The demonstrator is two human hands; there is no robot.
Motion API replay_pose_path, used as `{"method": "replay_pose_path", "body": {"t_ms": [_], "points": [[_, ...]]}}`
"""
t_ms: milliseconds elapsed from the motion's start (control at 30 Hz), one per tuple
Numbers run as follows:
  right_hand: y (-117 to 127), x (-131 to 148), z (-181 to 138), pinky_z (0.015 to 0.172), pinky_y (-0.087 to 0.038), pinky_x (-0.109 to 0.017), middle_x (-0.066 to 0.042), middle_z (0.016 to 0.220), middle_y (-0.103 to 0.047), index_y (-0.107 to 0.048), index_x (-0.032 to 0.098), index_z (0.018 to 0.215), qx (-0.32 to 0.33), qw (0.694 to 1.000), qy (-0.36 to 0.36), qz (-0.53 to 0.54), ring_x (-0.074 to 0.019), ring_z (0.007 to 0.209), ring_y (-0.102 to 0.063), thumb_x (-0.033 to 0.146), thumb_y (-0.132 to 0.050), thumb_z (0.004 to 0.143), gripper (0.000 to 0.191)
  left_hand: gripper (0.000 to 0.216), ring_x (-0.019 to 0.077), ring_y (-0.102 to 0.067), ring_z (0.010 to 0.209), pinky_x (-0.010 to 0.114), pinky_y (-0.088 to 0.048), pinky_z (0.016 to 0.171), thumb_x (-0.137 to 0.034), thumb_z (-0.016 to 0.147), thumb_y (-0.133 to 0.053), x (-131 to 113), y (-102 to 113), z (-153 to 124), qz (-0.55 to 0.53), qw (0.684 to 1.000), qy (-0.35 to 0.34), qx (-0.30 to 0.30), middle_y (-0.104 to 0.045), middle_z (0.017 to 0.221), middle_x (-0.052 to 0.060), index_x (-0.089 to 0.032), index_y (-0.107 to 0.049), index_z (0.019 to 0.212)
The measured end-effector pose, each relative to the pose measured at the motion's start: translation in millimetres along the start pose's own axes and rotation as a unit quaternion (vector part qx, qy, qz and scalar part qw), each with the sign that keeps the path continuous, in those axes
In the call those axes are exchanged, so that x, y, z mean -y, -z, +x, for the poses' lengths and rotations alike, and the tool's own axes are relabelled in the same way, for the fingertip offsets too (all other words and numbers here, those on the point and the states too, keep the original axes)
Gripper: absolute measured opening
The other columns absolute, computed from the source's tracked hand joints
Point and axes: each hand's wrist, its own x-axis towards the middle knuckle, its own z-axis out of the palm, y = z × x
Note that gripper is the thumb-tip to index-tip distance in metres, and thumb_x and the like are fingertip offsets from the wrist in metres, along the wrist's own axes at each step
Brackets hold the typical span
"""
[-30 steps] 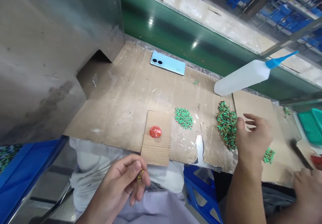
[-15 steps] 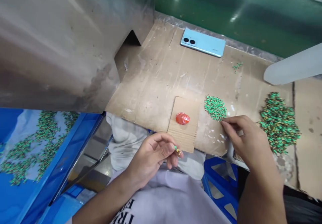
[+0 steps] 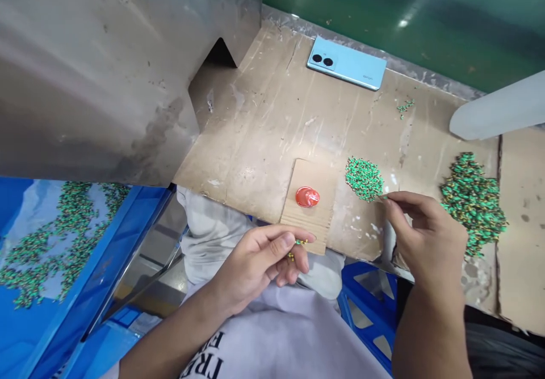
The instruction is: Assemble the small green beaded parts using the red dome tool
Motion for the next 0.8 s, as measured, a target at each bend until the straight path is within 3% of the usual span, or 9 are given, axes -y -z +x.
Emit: {"method": "replay_pose_path", "body": {"t_ms": [167, 367, 567, 667, 800], "points": [[-3.3, 0.0, 3.6, 0.082, -0.063, -0.036, -0.006, 0.098, -0.084, -0.083, 0.024, 0.101, -0.011, 0.999, 0.005, 0.034, -0.0235, 0.086, -0.079, 0.04, -0.074, 0.097, 0.019, 0.033, 0.0066, -0.058, 0.054, 0.015, -0.035, 0.048, -0.038, 0.084, -0.095, -1.3, -1.6, 0.0, 0.015, 1.0, -0.003, -0.026, -0.074, 0.073, 0.003, -0.016, -0.075, 0.097], [-8.1, -7.8, 2.1, 0.078, -0.065, -0.036, -0.007, 0.094, -0.083, -0.079, 0.022, 0.1, 0.013, 0.995, -0.035, 0.087, -0.0229, 0.081, -0.08, 0.042, -0.076, 0.096, 0.021, 0.046, 0.0043, -0.048, 0.056, 0.014, -0.034, 0.053, -0.05, 0.082, -0.095, -1.7, -1.6, -3.3, 0.059, 0.997, 0.018, -0.055, -0.062, 0.064, -0.002, -0.014, -0.066, 0.081], [-8.1, -6.3, 6.5, 0.079, -0.066, -0.036, -0.007, 0.094, -0.085, -0.081, 0.023, 0.098, 0.024, 0.994, -0.034, 0.105, -0.0242, 0.083, -0.082, 0.046, -0.075, 0.097, 0.023, 0.05, 0.0051, -0.045, 0.055, 0.018, -0.026, 0.05, -0.051, 0.084, -0.093, 0.5, -6.1, 0.4, 0.05, 0.998, 0.006, -0.034, -0.072, 0.077, 0.005, -0.016, -0.056, 0.081], [-9.4, -1.1, 12.0, 0.074, -0.066, -0.033, -0.007, 0.091, -0.086, -0.083, 0.023, 0.097, 0.014, 0.994, -0.019, 0.104, -0.0242, 0.078, -0.082, 0.046, -0.072, 0.098, 0.025, 0.051, 0.0054, -0.043, 0.053, 0.02, -0.024, 0.049, -0.052, 0.08, -0.095, 1.9, -2.2, 2.8, 0.048, 0.998, 0.004, -0.028, -0.07, 0.073, 0.004, -0.017, -0.058, 0.086], [-13.4, 1.0, 17.2, 0.06, -0.062, -0.028, -0.007, 0.084, -0.085, -0.084, 0.023, 0.089, -0.015, 0.996, 0.007, 0.09, -0.0221, 0.065, -0.078, 0.051, -0.073, 0.095, 0.03, 0.057, 0.0043, -0.04, 0.05, 0.02, -0.022, 0.05, -0.065, 0.08, -0.091, 3.9, 8.1, 6.2, 0.069, 0.997, 0.001, -0.042, -0.063, 0.066, 0.0, -0.015, -0.064, 0.088]]}}
